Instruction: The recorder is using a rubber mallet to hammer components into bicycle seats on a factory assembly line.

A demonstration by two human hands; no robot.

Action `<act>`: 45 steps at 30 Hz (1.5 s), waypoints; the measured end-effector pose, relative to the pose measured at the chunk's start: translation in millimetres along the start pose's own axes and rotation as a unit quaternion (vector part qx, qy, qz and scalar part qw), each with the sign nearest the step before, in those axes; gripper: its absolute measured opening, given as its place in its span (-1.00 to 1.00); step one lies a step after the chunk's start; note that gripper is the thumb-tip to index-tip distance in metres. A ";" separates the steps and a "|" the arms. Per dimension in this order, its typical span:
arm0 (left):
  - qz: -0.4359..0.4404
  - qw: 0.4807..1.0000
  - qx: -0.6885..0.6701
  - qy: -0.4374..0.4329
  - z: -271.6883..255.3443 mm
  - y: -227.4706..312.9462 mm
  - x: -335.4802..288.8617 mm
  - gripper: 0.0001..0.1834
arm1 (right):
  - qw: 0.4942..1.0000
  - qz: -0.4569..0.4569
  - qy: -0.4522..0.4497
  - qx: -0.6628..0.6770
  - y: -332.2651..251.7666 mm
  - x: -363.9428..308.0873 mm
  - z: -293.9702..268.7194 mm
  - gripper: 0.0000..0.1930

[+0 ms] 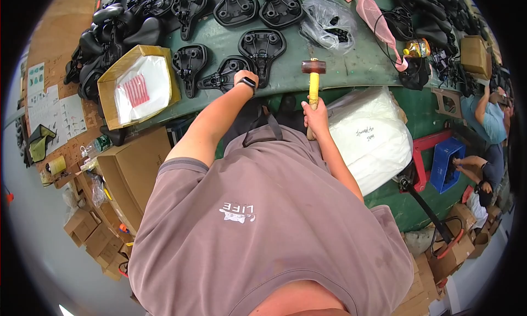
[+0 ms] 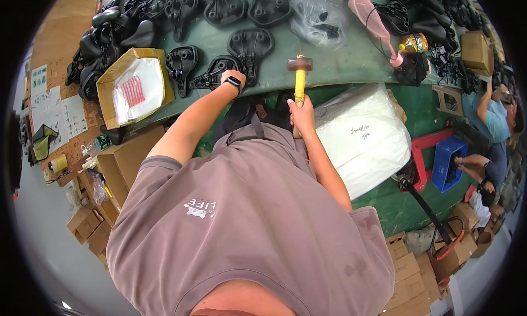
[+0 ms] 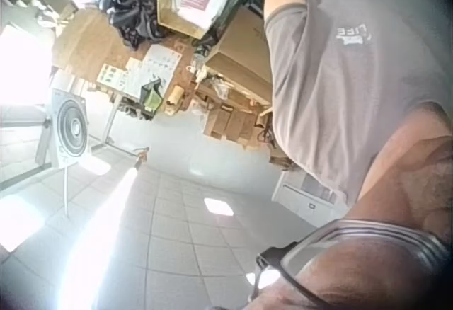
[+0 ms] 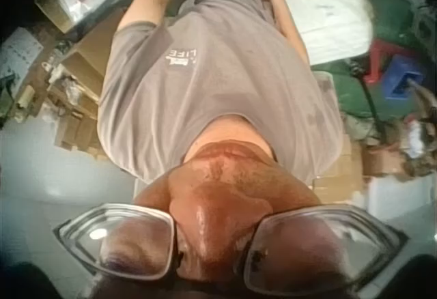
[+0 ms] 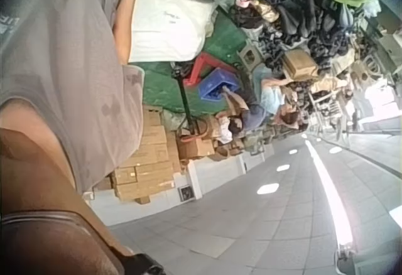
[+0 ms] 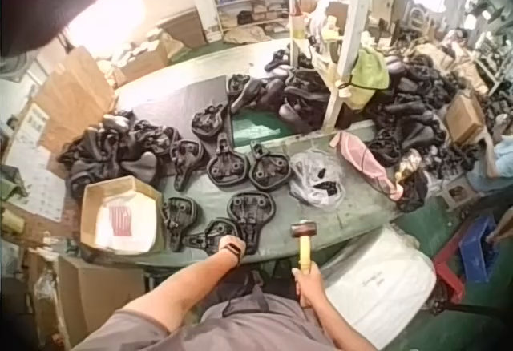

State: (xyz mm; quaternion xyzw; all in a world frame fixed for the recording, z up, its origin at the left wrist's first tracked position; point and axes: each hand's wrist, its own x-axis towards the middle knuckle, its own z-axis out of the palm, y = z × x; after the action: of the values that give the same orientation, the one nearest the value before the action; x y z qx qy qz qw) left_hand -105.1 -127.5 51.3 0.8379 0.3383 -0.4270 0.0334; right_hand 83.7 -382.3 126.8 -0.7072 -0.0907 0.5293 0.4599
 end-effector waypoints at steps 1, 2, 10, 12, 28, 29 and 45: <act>0.021 1.000 -0.019 0.013 -7.1 -8.2 -7.8 -0.66 | 1.000 0.002 0.008 0.008 -1.6 -0.2 -1.0 -0.57; 0.043 0.998 -0.039 0.027 -14.2 -13.3 -14.0 -0.65 | 1.000 0.004 0.017 0.015 -3.0 0.2 -2.3 -0.57; 0.105 0.992 -0.009 0.065 -2.5 -35.7 -20.1 -0.67 | 0.999 -0.020 0.008 -0.027 -19.8 9.2 11.4 -0.59; 0.134 0.987 0.004 0.088 4.6 -48.4 -15.1 -0.68 | 0.999 -0.025 0.009 -0.024 -24.5 7.9 21.8 -0.61; -0.007 0.750 -0.361 0.554 76.2 -113.5 -30.9 -0.88 | 0.997 0.009 -0.019 -0.078 -42.9 -34.9 120.7 -0.52; -0.008 0.742 -0.359 0.567 80.4 -110.5 -29.1 -0.89 | 0.996 0.010 -0.028 -0.081 -45.4 -36.6 127.9 -0.50; -0.141 0.647 -0.507 0.552 97.8 -95.2 -42.2 -0.72 | 0.896 -0.266 -0.129 -0.332 -43.9 18.5 174.8 -0.28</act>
State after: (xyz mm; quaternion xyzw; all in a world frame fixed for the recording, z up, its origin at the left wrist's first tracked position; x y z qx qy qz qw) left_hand -246.7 -110.9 42.7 0.7130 0.5716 0.3537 0.1994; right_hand -38.2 -249.4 144.4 -0.6935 -0.5049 0.4127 0.3063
